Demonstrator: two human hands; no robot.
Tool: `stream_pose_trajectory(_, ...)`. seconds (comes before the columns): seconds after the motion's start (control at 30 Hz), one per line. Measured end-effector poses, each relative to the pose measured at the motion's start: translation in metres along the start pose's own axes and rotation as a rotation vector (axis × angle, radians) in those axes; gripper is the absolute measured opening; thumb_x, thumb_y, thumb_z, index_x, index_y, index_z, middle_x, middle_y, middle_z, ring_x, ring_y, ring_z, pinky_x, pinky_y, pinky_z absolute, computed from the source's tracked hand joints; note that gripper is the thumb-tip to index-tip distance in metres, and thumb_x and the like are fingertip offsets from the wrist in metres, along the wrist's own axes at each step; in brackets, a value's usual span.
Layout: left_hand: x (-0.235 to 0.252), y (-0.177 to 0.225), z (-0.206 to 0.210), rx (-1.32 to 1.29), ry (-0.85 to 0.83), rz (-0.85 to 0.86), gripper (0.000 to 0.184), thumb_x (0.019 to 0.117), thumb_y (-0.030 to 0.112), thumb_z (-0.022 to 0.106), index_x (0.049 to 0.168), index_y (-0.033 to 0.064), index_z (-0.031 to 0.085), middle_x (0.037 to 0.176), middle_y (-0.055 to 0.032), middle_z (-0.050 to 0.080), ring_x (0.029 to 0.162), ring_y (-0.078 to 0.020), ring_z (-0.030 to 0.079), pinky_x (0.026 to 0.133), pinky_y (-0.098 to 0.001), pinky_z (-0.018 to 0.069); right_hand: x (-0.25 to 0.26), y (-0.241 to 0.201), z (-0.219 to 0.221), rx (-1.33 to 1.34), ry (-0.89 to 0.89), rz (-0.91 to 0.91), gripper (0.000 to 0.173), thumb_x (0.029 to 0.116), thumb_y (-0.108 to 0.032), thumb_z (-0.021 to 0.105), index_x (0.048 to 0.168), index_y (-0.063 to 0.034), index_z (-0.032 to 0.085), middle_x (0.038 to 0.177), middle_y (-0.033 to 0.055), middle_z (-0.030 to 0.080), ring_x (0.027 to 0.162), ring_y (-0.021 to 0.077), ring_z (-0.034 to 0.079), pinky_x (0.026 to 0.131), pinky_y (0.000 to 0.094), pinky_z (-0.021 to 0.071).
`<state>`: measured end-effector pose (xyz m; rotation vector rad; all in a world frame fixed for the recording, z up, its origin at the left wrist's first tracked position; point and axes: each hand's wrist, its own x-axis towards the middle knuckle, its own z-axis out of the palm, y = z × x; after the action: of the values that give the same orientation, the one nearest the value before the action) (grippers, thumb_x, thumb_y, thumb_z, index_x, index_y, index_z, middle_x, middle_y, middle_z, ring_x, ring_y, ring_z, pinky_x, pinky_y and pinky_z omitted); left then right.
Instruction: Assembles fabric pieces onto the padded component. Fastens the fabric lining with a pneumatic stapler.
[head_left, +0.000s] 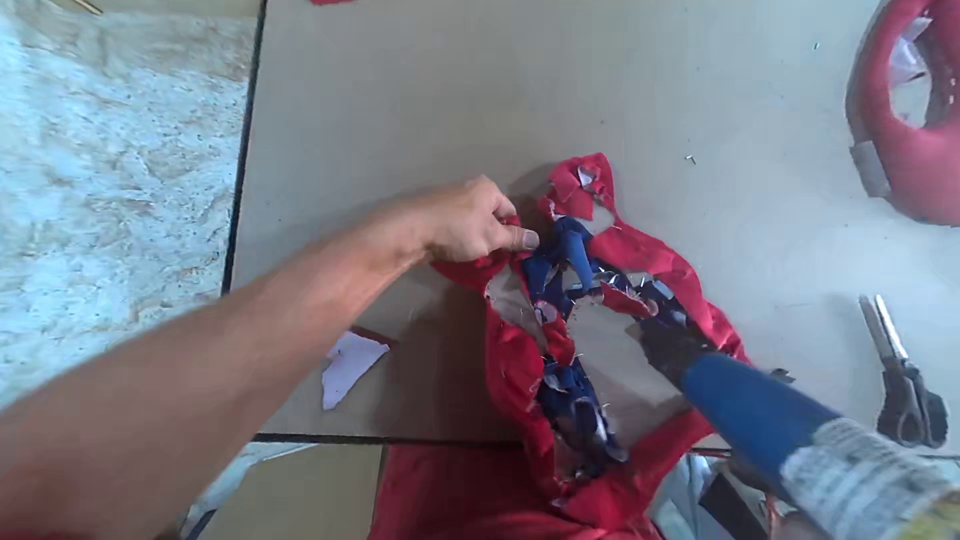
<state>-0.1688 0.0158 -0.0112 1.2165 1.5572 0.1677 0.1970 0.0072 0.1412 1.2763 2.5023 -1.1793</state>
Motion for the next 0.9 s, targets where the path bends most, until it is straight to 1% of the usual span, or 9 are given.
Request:
stream_pose_trajectory(0.07,-0.015,-0.003,0.024,-0.095,0.025,-0.024,0.027,0.0992,0.036,0.068,0.096,0.0101,0.076,0.08,-0.0051,0.07,0.075,-0.0172,0.067,0.07,-0.0441,0.0558,0.0,-0.006,0.02,0.035,-0.004,0.088,0.04,0.093,-0.026,0.072,0.115,0.0071,0.068,0.096,0.0218,0.075,0.088,0.026,0.075,0.081,0.0421,0.0605)
stream_pose_trajectory(0.13,-0.028,-0.004,0.047,-0.155,-0.069,-0.046,0.025,0.1008,0.034,0.066,0.1,0.0106,0.075,0.085,-0.0047,0.071,0.078,-0.0177,0.067,0.073,-0.0456,0.0563,-0.001,-0.011,0.037,0.051,-0.009,0.176,0.04,0.0915,-0.029,0.073,0.113,0.0042,0.072,0.093,0.0181,0.076,0.085,0.023,0.075,0.078,0.0397,0.0607)
stream_pose_trajectory(0.23,-0.044,-0.008,0.071,-0.174,-0.057,-0.036,0.029,0.0966,0.045,0.068,0.1,0.0178,0.076,0.084,0.0044,0.073,0.075,-0.0097,0.069,0.069,-0.0391,0.0587,-0.004,-0.01,0.051,0.027,-0.076,0.193,0.042,0.0885,-0.03,0.072,0.113,0.0035,0.072,0.092,0.0182,0.077,0.081,0.0251,0.075,0.074,0.042,0.0595)
stream_pose_trajectory(0.33,-0.051,-0.012,0.086,-0.169,0.013,-0.047,0.025,0.0963,0.046,0.068,0.099,0.0222,0.076,0.08,0.0072,0.07,0.072,-0.0071,0.067,0.065,-0.0372,0.0573,-0.008,-0.008,0.054,-0.019,-0.152,0.207,0.044,0.0868,-0.034,0.071,0.115,-0.0004,0.073,0.095,0.0167,0.077,0.084,0.026,0.075,0.075,0.0447,0.0595)
stream_pose_trajectory(0.4,-0.049,-0.014,0.087,-0.181,0.039,-0.058,0.022,0.0976,0.042,0.067,0.094,0.0222,0.076,0.074,0.0075,0.068,0.066,-0.0064,0.064,0.06,-0.0352,0.0543,-0.008,-0.006,0.055,-0.036,-0.162,0.213,0.047,0.0876,-0.038,0.071,0.115,-0.0007,0.073,0.094,0.0175,0.077,0.082,0.0279,0.075,0.073,0.0467,0.0592)
stream_pose_trajectory(0.53,-0.048,-0.019,0.086,-0.224,0.055,-0.018,0.017,0.0978,0.035,0.068,0.089,0.0228,0.076,0.071,0.0096,0.067,0.063,-0.0036,0.062,0.056,-0.0302,0.0521,-0.003,-0.003,0.057,-0.045,-0.119,0.207,0.049,0.0881,-0.042,0.069,0.113,0.0001,0.074,0.091,0.0163,0.077,0.079,0.0228,0.074,0.072,0.0401,0.059)
stream_pose_trajectory(0.73,-0.053,-0.032,0.075,-0.261,-0.101,0.123,0.016,0.0971,0.027,0.066,0.109,0.0219,0.075,0.083,0.0109,0.071,0.073,0.0006,0.066,0.064,-0.0224,0.0561,0.0,-0.003,0.06,-0.041,-0.152,0.202,0.05,0.0891,-0.044,0.069,0.116,-0.0019,0.074,0.092,0.0161,0.077,0.08,0.0232,0.075,0.072,0.0428,0.059)
stream_pose_trajectory(0.83,-0.055,-0.035,0.079,-0.268,-0.066,0.147,0.013,0.0947,0.022,0.069,0.105,0.0224,0.076,0.086,0.0115,0.072,0.075,0.0005,0.067,0.064,-0.0237,0.0565,0.0,-0.004,0.062,-0.067,-0.146,0.191,0.051,0.0877,-0.044,0.07,0.118,-0.0034,0.073,0.092,0.0145,0.077,0.079,0.0215,0.075,0.069,0.041,0.0588)
stream_pose_trajectory(0.9,-0.056,-0.035,0.078,-0.27,-0.053,0.154,0.016,0.0939,0.027,0.065,0.106,0.0231,0.075,0.087,0.0119,0.072,0.078,0.0011,0.067,0.065,-0.0252,0.0566,0.0,-0.004,0.062,-0.064,-0.139,0.193,0.051,0.0875,-0.042,0.07,0.119,-0.0024,0.073,0.093,0.0145,0.078,0.08,0.0209,0.075,0.072,0.0396,0.0592)
